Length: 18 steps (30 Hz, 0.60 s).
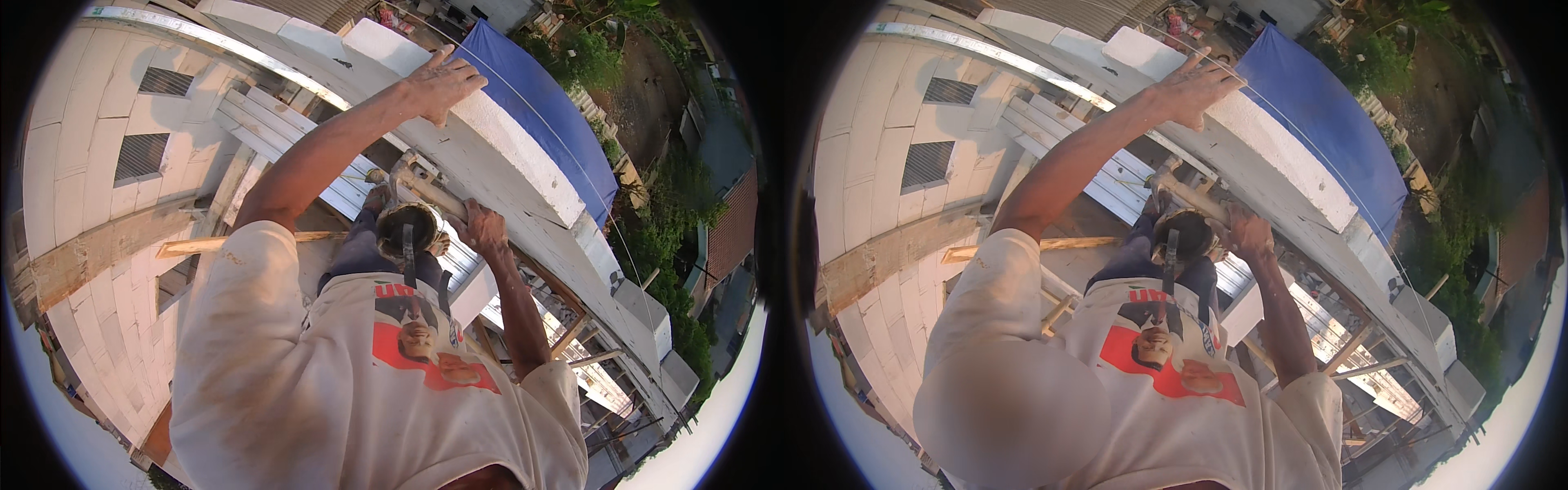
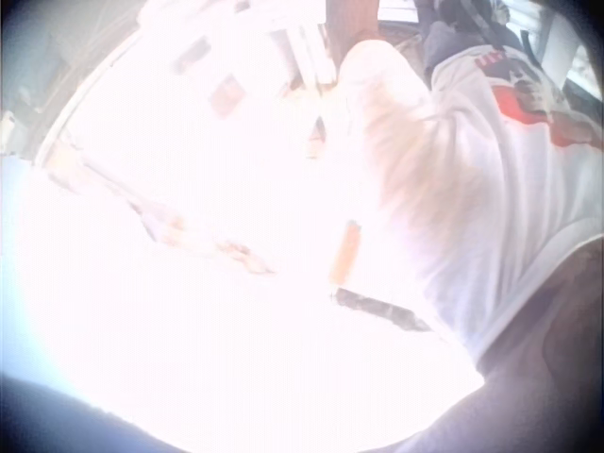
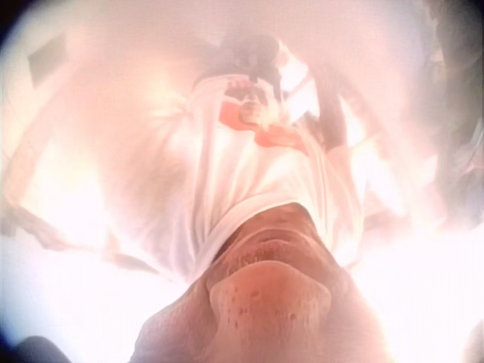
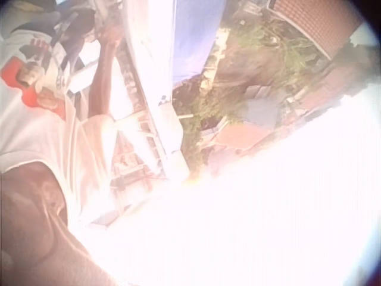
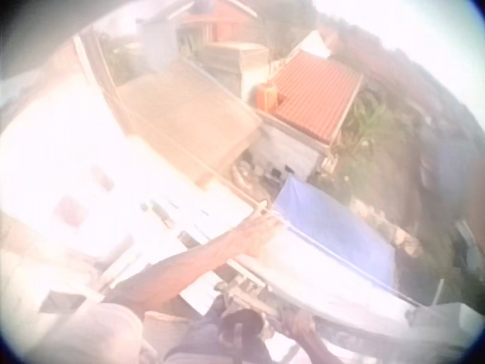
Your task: The person is building a wall on a rooftop using white blocks. They scoop mortar from a bucket with a trowel, apply it to the wall, place a block, and tap it into position with a hammer. This process is repeated to add blocks to the wall.
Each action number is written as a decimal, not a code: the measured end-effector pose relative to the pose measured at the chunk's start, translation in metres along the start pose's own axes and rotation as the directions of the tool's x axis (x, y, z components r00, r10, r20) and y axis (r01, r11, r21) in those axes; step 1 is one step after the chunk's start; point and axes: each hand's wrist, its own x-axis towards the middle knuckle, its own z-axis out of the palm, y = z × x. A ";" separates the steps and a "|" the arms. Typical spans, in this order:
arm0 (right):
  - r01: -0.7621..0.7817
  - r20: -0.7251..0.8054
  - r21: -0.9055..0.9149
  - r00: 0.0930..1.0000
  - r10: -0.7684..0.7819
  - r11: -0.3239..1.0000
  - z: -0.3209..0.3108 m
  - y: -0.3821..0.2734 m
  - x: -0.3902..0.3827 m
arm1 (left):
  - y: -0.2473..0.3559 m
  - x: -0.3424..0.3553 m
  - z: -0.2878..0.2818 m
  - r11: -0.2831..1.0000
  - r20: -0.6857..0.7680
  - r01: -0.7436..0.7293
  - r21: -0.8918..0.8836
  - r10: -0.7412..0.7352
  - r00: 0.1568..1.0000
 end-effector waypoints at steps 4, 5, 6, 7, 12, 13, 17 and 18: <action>-0.053 -0.194 0.141 0.978 0.080 0.989 -0.012 0.013 -0.045 | -0.108 -0.061 0.010 0.942 -0.483 0.156 -0.299 -0.290 0.826; -0.123 -0.207 0.139 0.967 0.151 0.983 -0.024 0.014 -0.053 | -0.130 -0.075 0.019 0.825 -0.535 0.130 -0.550 -0.467 0.704; -0.185 -0.215 0.138 0.953 0.211 0.973 -0.039 0.014 -0.058 | -0.141 -0.086 0.025 0.730 -0.549 0.115 -0.673 -0.598 0.584; -0.245 -0.224 0.135 0.936 0.271 0.960 -0.055 0.016 -0.063 | -0.151 -0.094 0.035 0.602 -0.449 0.081 -0.794 -0.672 0.589; -0.157 -0.549 -0.120 0.833 0.066 0.980 -0.129 0.057 -0.047 | -0.189 -0.086 0.108 -0.098 -0.066 -0.198 -0.975 -0.727 0.683; -0.172 -0.538 -0.110 0.838 0.087 0.979 -0.131 0.070 -0.039 | -0.191 -0.081 0.120 -0.104 -0.066 -0.220 -0.970 -0.757 0.650; -0.237 -0.391 0.023 0.892 0.227 0.971 -0.142 0.086 -0.024 | -0.170 -0.048 0.128 -0.112 -0.045 -0.309 -0.945 -0.888 0.458; -0.261 -0.363 0.027 0.897 0.253 0.965 -0.143 0.086 -0.022 | -0.169 -0.047 0.124 -0.130 -0.016 -0.304 -0.944 -0.901 0.434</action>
